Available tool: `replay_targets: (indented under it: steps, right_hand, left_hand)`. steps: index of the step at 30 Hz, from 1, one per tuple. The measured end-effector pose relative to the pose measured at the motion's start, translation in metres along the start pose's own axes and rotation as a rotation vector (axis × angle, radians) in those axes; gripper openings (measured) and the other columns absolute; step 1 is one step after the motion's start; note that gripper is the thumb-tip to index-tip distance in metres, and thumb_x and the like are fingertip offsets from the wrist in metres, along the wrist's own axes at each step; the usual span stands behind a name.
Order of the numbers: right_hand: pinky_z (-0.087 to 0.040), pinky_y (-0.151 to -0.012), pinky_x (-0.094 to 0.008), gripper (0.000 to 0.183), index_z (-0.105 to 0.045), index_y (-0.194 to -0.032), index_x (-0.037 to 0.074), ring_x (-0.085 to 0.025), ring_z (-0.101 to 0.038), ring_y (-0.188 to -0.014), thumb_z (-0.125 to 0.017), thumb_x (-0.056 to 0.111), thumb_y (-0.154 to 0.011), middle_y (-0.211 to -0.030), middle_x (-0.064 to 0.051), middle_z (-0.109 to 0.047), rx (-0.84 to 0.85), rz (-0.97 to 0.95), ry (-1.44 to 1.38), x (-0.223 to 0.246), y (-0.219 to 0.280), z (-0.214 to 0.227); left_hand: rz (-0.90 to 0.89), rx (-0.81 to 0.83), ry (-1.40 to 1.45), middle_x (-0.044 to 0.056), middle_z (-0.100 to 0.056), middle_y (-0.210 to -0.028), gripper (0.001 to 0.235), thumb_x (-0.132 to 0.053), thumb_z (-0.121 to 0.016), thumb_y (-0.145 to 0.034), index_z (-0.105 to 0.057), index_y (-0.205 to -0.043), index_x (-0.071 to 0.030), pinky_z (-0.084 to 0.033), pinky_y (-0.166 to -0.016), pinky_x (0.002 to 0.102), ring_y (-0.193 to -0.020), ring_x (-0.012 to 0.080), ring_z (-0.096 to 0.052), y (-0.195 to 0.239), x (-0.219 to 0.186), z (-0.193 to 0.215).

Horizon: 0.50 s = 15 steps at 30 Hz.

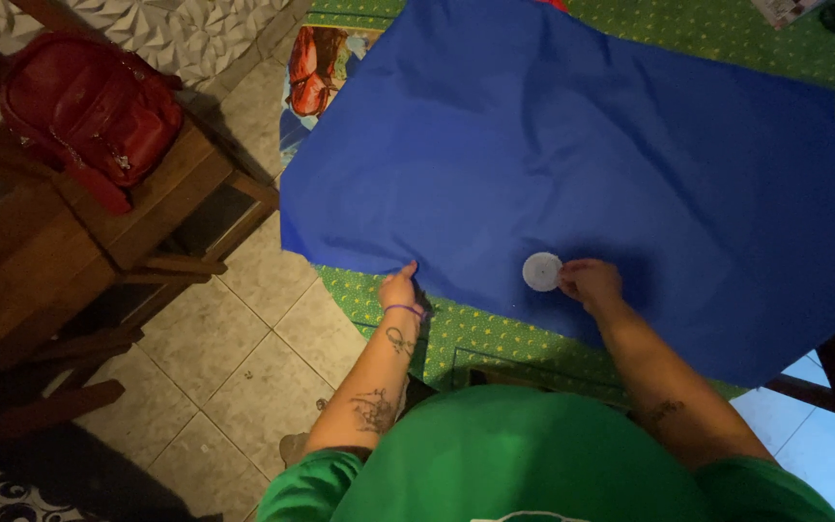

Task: Pinning a blue fabric onto a green patterned base and then cutting it with scissors along a specific line.

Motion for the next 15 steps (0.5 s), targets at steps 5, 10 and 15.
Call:
replay_targets:
  steps: [5, 10, 15]
  right_hand:
    - [-0.069, -0.088, -0.039, 0.033, -0.065, -0.129, -0.012, -0.027, -0.071, -0.099, -0.074, -0.003, -0.099, -0.116, -0.025, -0.071, 0.064, -0.043, -0.123, -0.012, -0.016, 0.0]
    - [-0.069, -0.091, -0.043, 0.038, -0.06, -0.134, -0.012, -0.027, -0.071, -0.104, -0.075, 0.002, -0.102, -0.12, -0.025, -0.068, 0.092, -0.045, -0.166, 0.004, 0.001, 0.002]
    - [-0.069, -0.094, -0.045, 0.034, -0.061, -0.133, -0.008, -0.03, -0.07, -0.105, -0.074, 0.001, -0.102, -0.118, -0.024, -0.068, 0.156, -0.066, -0.232, -0.005, -0.006, 0.002]
  left_hand:
    - [-0.038, -0.028, -0.101, 0.036, -0.063, -0.113, 0.056, -0.027, -0.096, -0.082, -0.062, -0.107, 0.009, -0.056, -0.081, 0.06, -0.106, 0.0438, -0.067, -0.001, -0.01, 0.012]
    - [-0.069, -0.094, -0.022, 0.026, -0.065, -0.096, 0.052, -0.02, -0.102, -0.077, -0.059, -0.095, 0.004, -0.057, -0.074, 0.053, -0.093, 0.0366, -0.067, -0.057, 0.031, 0.032]
    - [-0.006, -0.043, 0.079, 0.017, -0.066, -0.097, 0.046, -0.015, -0.098, -0.082, -0.062, -0.109, -0.005, -0.06, -0.082, 0.044, -0.089, 0.0289, -0.064, -0.023, 0.013, 0.032]
Point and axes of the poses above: each hand's wrist, its own y-axis away from the middle knuckle, its own z-axis out of the back of the hand, x = y × z, the point moved 7 cm from there along -y, towards the middle knuckle
